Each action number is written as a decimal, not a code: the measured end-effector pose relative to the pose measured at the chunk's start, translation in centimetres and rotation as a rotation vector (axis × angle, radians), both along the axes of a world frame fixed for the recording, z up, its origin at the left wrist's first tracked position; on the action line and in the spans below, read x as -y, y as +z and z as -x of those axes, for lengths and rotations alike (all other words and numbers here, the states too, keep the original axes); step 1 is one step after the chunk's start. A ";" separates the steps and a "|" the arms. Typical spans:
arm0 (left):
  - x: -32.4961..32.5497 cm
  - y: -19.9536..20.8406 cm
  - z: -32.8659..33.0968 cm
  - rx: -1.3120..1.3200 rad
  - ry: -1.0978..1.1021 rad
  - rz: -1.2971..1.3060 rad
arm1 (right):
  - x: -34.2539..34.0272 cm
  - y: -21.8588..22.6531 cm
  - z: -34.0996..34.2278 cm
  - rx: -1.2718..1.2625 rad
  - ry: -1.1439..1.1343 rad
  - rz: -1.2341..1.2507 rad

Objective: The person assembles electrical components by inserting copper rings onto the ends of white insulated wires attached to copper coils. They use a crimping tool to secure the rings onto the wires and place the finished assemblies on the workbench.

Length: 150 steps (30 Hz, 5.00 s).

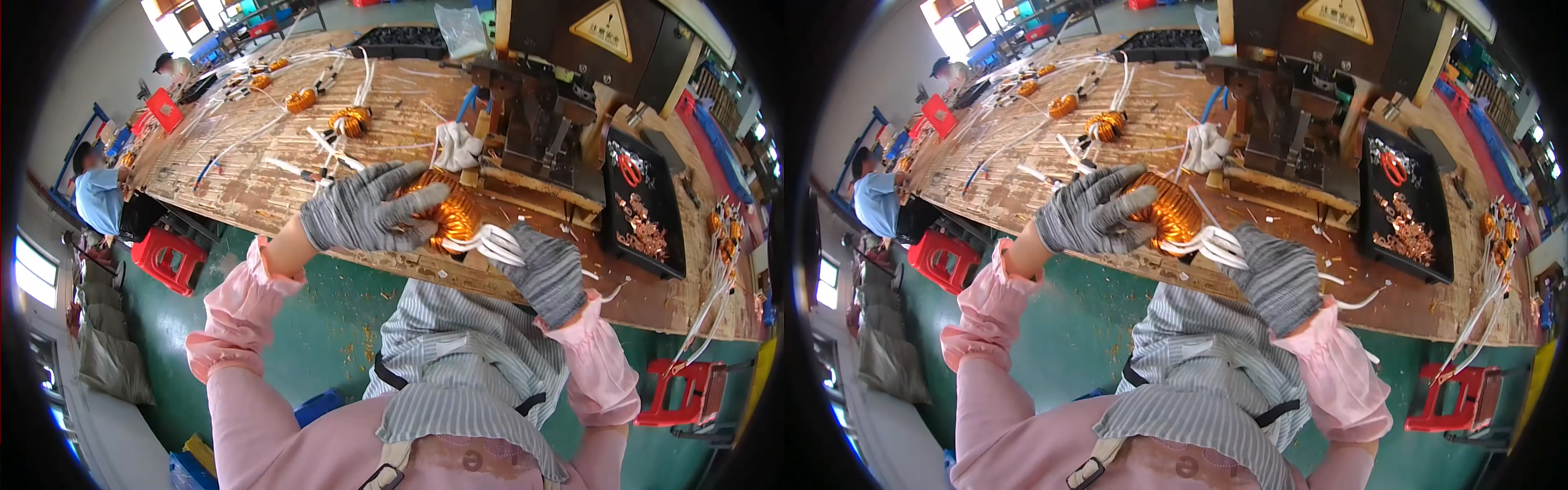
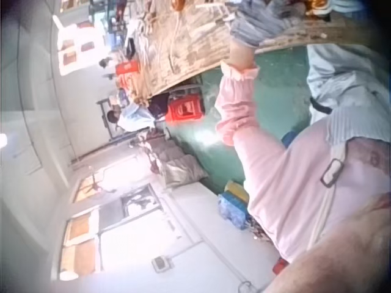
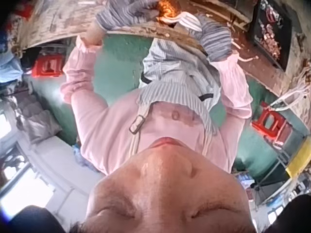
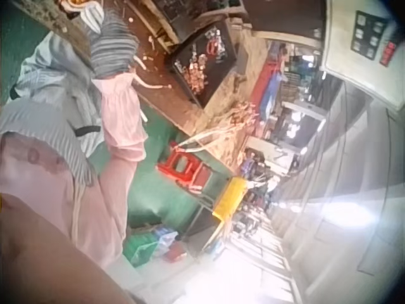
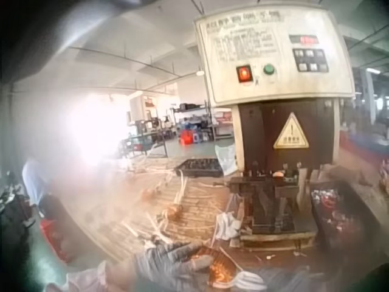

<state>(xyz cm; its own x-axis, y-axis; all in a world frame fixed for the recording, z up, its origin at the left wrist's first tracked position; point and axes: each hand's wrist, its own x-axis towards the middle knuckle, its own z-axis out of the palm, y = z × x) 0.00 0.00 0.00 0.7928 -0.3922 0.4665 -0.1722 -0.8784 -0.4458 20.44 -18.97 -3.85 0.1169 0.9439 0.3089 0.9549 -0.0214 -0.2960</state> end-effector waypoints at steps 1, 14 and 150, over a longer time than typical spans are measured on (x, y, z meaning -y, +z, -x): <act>-0.7 -0.5 0.2 0.002 -0.067 -0.073 | 0.0 0.0 0.4 0.012 -0.023 0.057; -2.5 -6.5 -3.9 -0.511 0.335 0.544 | -2.8 -8.6 -1.0 -0.150 -0.003 0.154; 6.1 -8.8 -20.5 -0.744 -0.040 1.168 | 10.0 -6.4 -15.8 -0.969 -0.322 -0.050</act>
<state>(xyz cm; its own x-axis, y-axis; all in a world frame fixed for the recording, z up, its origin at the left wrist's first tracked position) 20.52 -6.09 -8.82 0.9950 -0.0991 0.0141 -0.0766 -0.6635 0.7442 36.21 -29.00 -10.28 0.5833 0.8121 -0.0150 0.2558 -0.2012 -0.9456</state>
